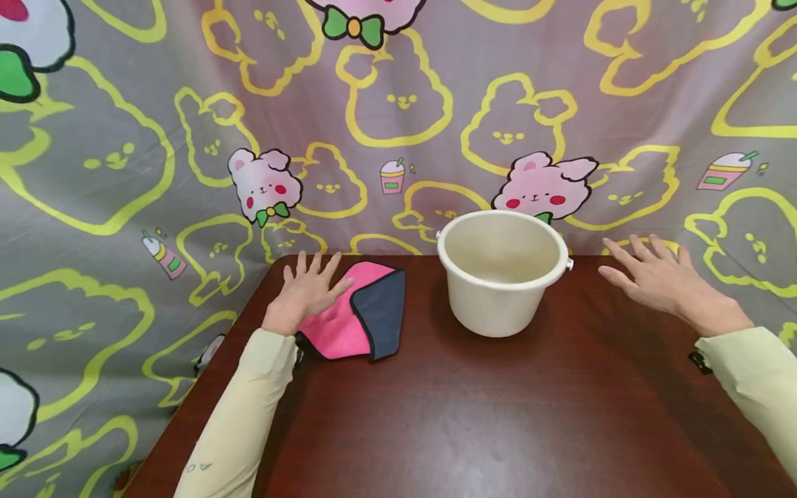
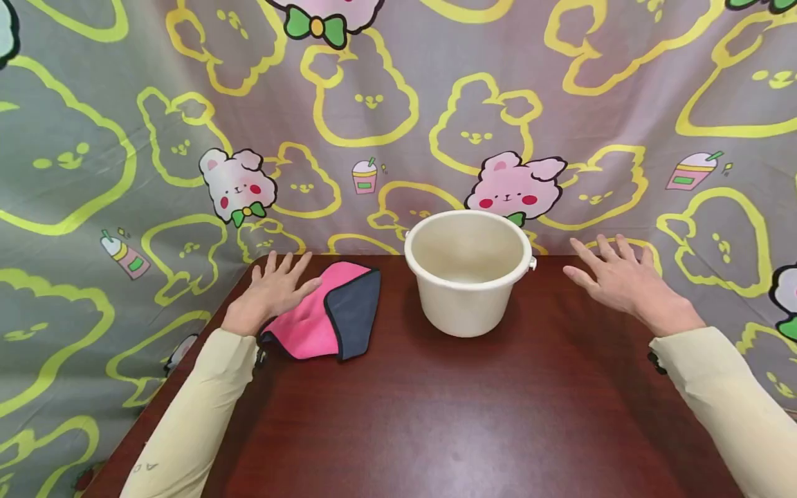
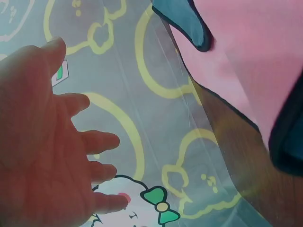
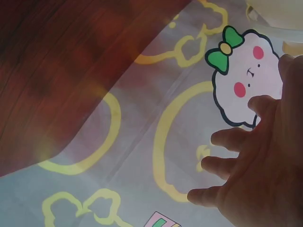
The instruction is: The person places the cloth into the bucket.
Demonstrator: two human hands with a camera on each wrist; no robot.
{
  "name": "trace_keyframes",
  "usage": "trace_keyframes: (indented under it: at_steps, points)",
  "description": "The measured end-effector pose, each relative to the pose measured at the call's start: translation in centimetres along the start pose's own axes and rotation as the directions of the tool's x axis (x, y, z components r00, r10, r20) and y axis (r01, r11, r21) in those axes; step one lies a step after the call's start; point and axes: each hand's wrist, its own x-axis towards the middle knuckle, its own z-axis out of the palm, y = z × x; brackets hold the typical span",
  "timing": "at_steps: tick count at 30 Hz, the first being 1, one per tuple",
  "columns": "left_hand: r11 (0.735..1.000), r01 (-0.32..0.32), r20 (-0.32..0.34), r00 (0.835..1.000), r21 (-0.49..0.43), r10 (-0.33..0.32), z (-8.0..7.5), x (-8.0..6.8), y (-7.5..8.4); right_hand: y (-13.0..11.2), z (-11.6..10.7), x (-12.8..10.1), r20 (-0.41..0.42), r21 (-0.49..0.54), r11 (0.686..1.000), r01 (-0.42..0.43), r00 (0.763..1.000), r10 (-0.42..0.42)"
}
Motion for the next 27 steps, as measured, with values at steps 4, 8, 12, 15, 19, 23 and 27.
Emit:
trace_keyframes:
  at_steps: [4,8,12,15,19,23,27]
  points:
    - [0.999,-0.026,-0.032,0.999,-0.021,0.025,0.2,0.2,0.5,-0.4,-0.1,0.0,-0.017,0.007,1.0,-0.012,1.0,0.012]
    - [0.999,-0.032,-0.038,0.999,-0.042,0.03,0.7,0.4,1.0,-1.0,-0.1,0.2,-0.047,0.025,1.0,-0.008,0.999,0.009]
    - [0.997,-0.036,-0.031,0.999,-0.073,0.034,1.3,0.4,1.7,-1.5,0.2,0.3,-0.066,0.069,0.998,0.014,0.998,-0.009]
    - [0.994,-0.04,-0.023,0.999,-0.097,0.038,1.7,0.4,2.1,-1.7,0.4,0.3,-0.079,0.092,0.995,0.029,0.997,-0.022]
    - [0.988,-0.038,-0.019,0.999,-0.148,0.035,2.2,0.3,2.6,-1.7,0.4,0.3,-0.109,0.143,0.989,0.039,0.994,-0.023]
    - [0.975,-0.036,-0.011,0.999,-0.221,0.034,2.7,0.1,3.1,-1.9,0.1,0.2,-0.195,0.223,0.971,0.082,0.98,-0.038]
    - [0.958,-0.035,0.005,0.999,-0.286,0.038,3.4,-0.1,3.8,-2.3,0.0,0.1,-0.255,0.301,0.943,0.144,0.965,-0.066]
